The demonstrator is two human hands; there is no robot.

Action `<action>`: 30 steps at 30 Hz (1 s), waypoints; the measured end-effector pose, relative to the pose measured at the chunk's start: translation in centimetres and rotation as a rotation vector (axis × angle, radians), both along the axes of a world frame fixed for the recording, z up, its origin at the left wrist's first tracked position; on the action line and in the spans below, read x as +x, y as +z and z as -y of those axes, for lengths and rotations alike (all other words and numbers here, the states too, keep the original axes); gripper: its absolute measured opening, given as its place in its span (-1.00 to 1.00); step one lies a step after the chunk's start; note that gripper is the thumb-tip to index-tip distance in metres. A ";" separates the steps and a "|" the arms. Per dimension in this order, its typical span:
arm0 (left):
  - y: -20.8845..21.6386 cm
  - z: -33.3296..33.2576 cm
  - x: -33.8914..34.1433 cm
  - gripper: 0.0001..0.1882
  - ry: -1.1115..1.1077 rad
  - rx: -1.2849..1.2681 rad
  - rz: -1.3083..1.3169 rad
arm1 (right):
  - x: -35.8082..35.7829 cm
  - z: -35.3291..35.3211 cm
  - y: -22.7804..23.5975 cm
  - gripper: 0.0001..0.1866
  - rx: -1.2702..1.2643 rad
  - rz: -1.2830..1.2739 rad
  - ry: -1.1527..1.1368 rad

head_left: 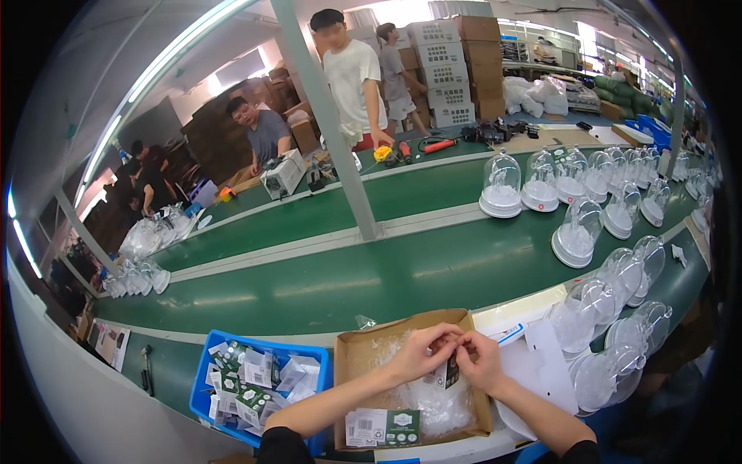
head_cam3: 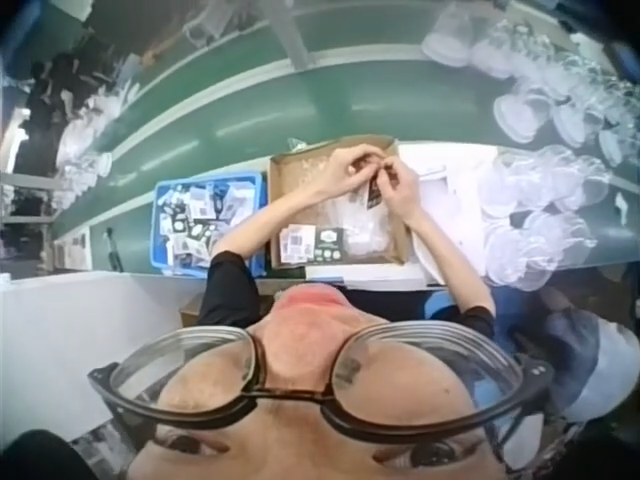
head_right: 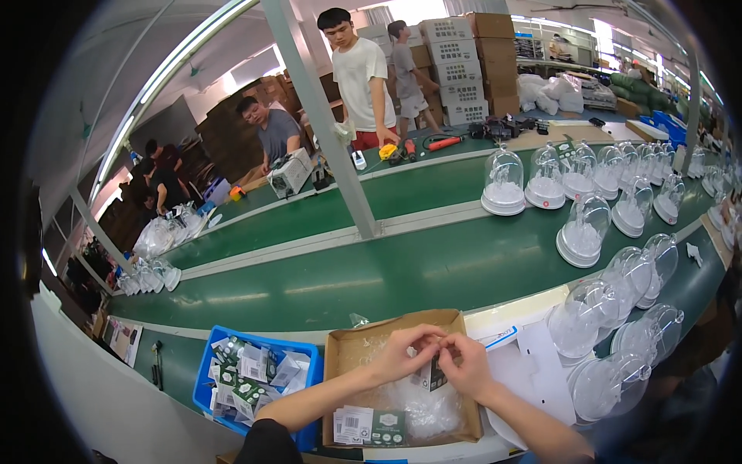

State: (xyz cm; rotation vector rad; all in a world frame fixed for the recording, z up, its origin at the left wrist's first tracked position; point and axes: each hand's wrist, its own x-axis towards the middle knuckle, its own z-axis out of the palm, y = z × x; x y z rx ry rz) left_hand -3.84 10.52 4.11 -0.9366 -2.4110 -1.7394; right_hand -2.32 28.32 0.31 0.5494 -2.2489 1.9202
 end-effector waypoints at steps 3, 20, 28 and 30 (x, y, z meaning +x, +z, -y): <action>-0.3 0.0 -0.1 -0.72 0.008 -0.015 -0.002 | 0.0 0.2 0.5 -0.91 -0.015 0.018 0.009; 9.2 -0.2 3.6 -0.35 -0.142 0.143 -0.190 | 0.0 0.4 0.8 -0.90 -0.029 -0.073 0.072; 20.5 -7.2 11.7 -0.38 -0.565 0.693 -0.361 | 0.0 0.3 0.3 -0.90 -0.059 -0.079 0.030; 20.7 -10.0 13.9 -0.44 -0.417 0.905 -0.284 | -0.2 0.1 0.1 -0.92 -0.046 -0.074 0.017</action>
